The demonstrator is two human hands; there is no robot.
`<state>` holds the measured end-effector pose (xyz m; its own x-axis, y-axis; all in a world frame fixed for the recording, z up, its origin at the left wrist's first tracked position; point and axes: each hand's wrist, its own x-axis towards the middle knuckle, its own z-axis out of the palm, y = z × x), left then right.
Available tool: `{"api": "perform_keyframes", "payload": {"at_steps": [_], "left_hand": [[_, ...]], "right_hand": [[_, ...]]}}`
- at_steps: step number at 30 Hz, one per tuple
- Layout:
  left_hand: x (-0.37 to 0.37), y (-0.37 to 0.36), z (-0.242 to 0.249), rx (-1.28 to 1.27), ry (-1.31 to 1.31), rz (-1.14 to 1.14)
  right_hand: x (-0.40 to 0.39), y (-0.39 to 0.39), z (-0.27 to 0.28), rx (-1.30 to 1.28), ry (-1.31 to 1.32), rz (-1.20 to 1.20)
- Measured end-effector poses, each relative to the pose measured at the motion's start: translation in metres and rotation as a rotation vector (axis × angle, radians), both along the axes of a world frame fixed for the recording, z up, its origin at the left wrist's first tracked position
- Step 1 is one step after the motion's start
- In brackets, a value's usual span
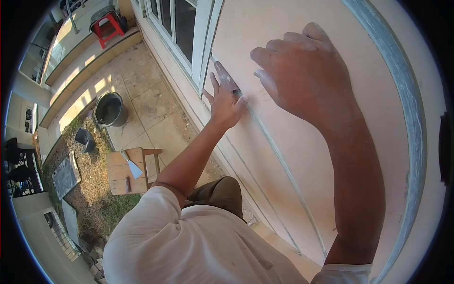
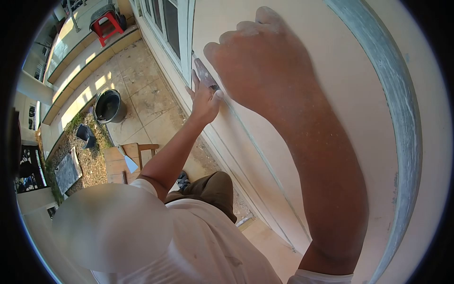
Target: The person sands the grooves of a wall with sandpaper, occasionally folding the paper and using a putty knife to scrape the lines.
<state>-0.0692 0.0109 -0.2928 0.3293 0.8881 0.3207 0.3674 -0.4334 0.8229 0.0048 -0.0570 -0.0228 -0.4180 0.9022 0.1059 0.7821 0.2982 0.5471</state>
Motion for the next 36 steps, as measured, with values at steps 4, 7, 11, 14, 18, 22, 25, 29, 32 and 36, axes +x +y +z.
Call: {"api": "perform_keyframes", "payload": {"at_steps": [4,7,11,14,18,22,25,29,32,36], "left_hand": [[0.006,0.026,-0.006,-0.172,-0.265,0.057],[0.011,-0.006,0.002,-0.049,-0.287,0.075],[-0.002,0.016,0.012,-0.147,0.064,0.036],[0.002,0.027,0.018,-0.138,-0.053,0.099],[-0.003,-0.006,0.004,0.048,0.196,0.04],[-0.02,0.037,0.02,-0.108,0.436,0.003],[-0.009,0.006,0.004,0.173,0.272,0.04],[-0.022,0.024,-0.003,0.176,0.494,0.03],[-0.016,0.027,0.007,0.086,0.45,0.005],[-0.018,0.015,-0.005,0.287,0.517,-0.023]], "right_hand": [[-0.006,-0.003,0.001,0.059,-0.005,0.061],[-0.005,-0.002,0.002,0.082,-0.024,0.059],[-0.002,-0.004,-0.001,0.07,-0.077,0.047],[-0.004,-0.002,-0.001,0.086,-0.083,0.057],[-0.004,-0.002,-0.002,0.078,-0.092,0.042],[-0.005,-0.002,-0.002,0.075,-0.127,0.031],[-0.005,-0.002,0.0,0.077,-0.062,0.034],[-0.003,-0.002,-0.004,0.071,-0.08,0.008],[-0.023,0.004,0.021,-0.145,-0.118,-0.148],[-0.016,-0.005,0.034,-0.215,0.058,-0.003]]}}
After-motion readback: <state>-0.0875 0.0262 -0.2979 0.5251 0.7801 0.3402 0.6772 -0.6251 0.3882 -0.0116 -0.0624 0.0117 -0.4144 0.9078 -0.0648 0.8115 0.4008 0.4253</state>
